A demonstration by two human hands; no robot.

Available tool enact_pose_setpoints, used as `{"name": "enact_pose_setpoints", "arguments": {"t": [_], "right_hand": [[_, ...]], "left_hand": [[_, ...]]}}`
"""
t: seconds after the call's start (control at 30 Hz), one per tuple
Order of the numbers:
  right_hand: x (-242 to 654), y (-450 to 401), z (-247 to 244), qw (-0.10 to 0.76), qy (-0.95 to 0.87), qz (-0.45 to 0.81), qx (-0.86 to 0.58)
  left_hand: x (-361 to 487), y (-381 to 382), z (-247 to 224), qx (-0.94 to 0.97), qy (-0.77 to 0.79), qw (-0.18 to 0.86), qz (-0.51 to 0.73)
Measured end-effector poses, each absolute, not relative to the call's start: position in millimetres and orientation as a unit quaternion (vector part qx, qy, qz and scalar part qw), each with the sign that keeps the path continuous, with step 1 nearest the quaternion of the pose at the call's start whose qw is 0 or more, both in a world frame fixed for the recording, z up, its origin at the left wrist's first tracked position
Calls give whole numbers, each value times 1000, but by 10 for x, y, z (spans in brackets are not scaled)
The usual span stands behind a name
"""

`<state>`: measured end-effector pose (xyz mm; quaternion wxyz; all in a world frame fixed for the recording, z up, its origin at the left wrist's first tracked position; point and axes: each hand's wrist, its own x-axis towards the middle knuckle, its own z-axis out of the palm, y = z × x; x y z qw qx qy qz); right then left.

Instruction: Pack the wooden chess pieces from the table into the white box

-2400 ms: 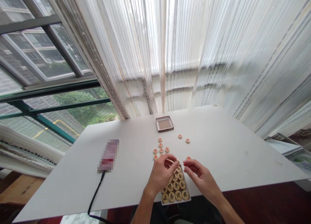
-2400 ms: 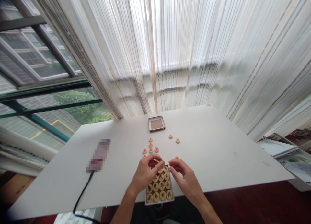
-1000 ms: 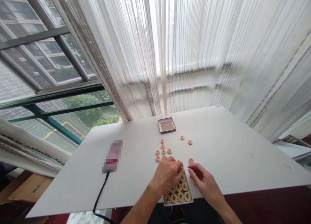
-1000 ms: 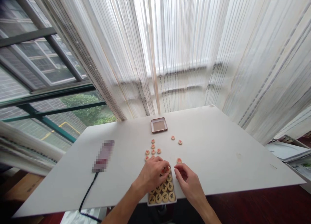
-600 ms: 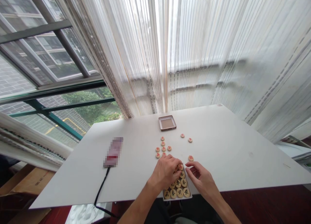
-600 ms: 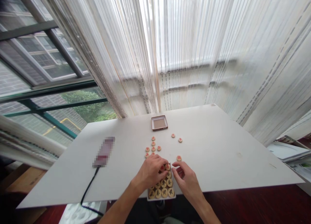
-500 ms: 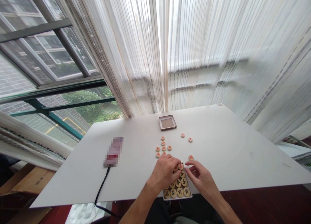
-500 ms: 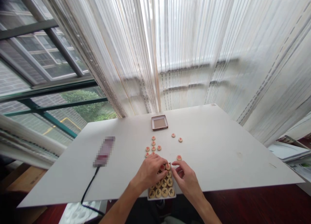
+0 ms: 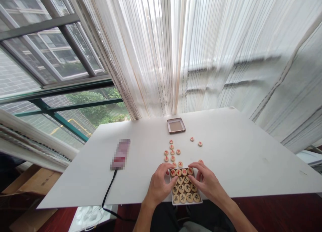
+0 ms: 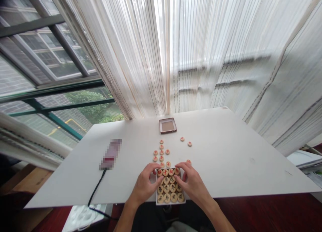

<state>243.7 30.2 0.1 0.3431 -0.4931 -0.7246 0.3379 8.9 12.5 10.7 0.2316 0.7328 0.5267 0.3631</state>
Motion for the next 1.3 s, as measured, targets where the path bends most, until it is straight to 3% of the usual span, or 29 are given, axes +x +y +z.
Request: {"name": "enact_pose_setpoints", "arguments": {"t": [0.93, 1.3], "right_hand": [[2391, 374, -47, 306, -737, 322, -510], [2460, 359, -37, 334, -736, 345, -478]], "left_hand": [[158, 167, 21, 716, 514, 253, 399], [152, 134, 20, 706, 522, 261, 401]]}}
